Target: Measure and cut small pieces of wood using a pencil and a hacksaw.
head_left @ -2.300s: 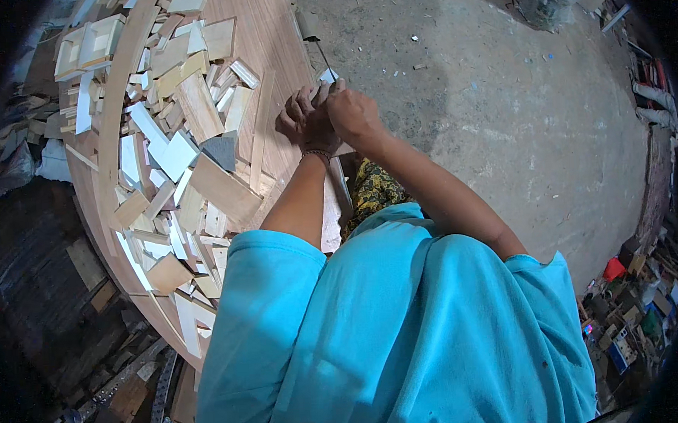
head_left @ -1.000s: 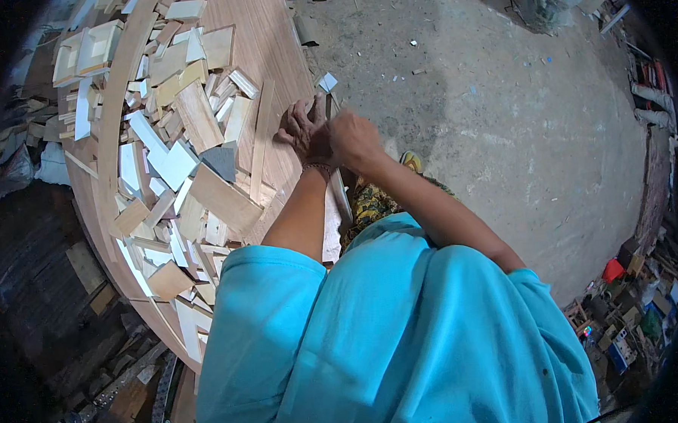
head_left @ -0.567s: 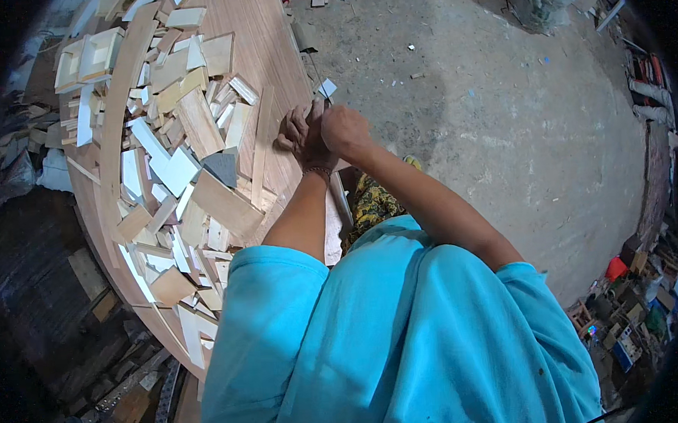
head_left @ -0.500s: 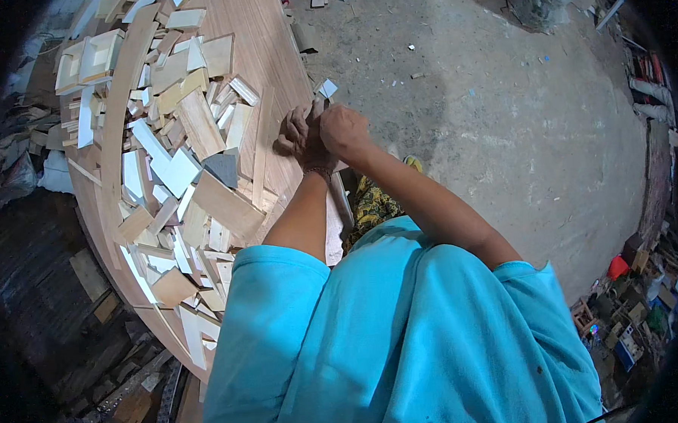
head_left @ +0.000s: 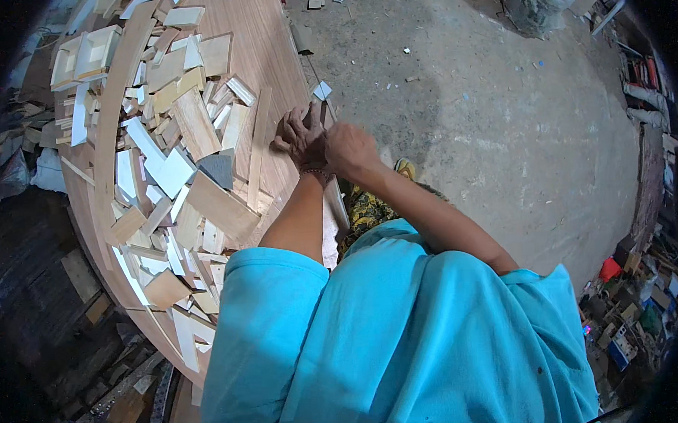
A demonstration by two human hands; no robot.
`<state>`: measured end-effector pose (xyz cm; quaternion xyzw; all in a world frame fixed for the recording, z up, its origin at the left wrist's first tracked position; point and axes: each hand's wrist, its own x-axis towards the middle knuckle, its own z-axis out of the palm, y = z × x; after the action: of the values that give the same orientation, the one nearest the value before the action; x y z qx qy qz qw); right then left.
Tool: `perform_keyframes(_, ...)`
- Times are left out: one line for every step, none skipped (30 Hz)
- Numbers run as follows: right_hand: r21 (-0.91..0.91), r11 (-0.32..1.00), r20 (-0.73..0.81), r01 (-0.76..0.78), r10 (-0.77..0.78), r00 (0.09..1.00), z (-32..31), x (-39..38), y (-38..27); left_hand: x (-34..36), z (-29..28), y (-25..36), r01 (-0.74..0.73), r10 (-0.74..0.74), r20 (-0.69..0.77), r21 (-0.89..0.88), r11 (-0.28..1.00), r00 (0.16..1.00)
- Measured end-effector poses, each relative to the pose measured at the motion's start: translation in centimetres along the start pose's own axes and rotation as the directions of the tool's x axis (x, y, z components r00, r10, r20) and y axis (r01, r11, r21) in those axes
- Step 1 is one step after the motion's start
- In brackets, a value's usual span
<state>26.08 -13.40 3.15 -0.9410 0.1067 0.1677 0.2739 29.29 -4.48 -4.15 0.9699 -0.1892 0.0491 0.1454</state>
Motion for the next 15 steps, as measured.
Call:
perform_keyframes(-0.004,1.0,-0.004,-0.001,0.001,1.0,-0.2,-0.1,0.1,0.2,-0.1,0.3,0.042,-0.046,0.063,0.055,0.998,0.997)
perform_keyframes(0.017,0.998,-0.041,-0.061,0.062,0.997,-0.3,-0.1,0.1,0.4,-0.2,0.6,0.041,-0.044,0.06,0.052,0.998,0.997)
perform_keyframes(0.042,0.992,-0.076,-0.119,0.122,0.99,-0.4,-0.1,0.1,0.4,-0.4,0.8,0.025,-0.027,0.036,0.043,0.999,0.999)
perform_keyframes(0.047,0.991,-0.088,-0.126,0.13,0.988,0.0,0.6,0.8,0.6,-0.6,1.2,-0.003,0.003,0.012,0.033,0.999,1.0)
perform_keyframes(-0.05,0.999,-0.187,-0.011,0.002,0.982,0.6,1.8,1.7,0.8,-0.3,1.5,-0.021,0.021,0.007,0.03,0.999,1.0)
perform_keyframes(-0.158,0.983,-0.271,0.091,-0.132,0.954,1.2,2.7,2.6,0.8,0.2,1.8,-0.049,0.049,-0.01,0.013,0.999,0.999)
perform_keyframes(-0.149,0.983,-0.269,0.105,-0.143,0.952,1.3,2.8,2.2,0.5,0.6,1.0,-0.052,0.052,-0.024,0.012,0.999,0.998)
perform_keyframes(-0.109,0.992,-0.138,0.068,-0.083,0.987,0.5,2.4,1.8,0.4,0.6,0.7,-0.045,0.045,-0.032,0.009,0.999,0.998)
perform_keyframes(-0.077,0.997,-0.003,0.022,-0.023,1.0,-0.1,1.8,1.1,0.3,0.6,0.5,-0.011,0.01,0.004,0.051,0.999,1.0)
perform_keyframes(-0.081,0.996,-0.002,0.031,-0.031,1.0,-0.1,0.8,0.5,0.2,0.5,0.4,0.023,-0.027,0.041,0.101,0.995,0.999)
perform_keyframes(-0.08,0.996,-0.016,-0.035,0.034,0.999,-0.2,-0.7,0.1,0.2,0.2,0.7,0.028,-0.032,0.035,0.101,0.995,0.999)
perform_keyframes(-0.078,0.992,-0.03,-0.1,0.098,0.995,-0.3,-1.4,-0.1,0.2,-0.2,0.9,0.048,-0.051,0.038,0.068,0.997,0.998)
perform_keyframes(-0.079,0.992,-0.037,-0.103,0.1,0.994,-0.5,-1.3,0.0,0.3,-0.6,1.1,0.057,-0.059,0.045,0.033,0.998,0.997)
perform_keyframes(-0.063,0.996,-0.07,-0.063,0.058,0.996,-0.7,-1.0,0.2,0.4,0.0,0.8,0.045,-0.047,0.027,0.069,0.997,0.999)
perform_keyframes(-0.048,0.999,-0.104,-0.021,0.016,0.994,-0.9,-0.6,0.5,0.3,0.1,0.8,0.041,-0.043,0.023,0.068,0.997,0.999)
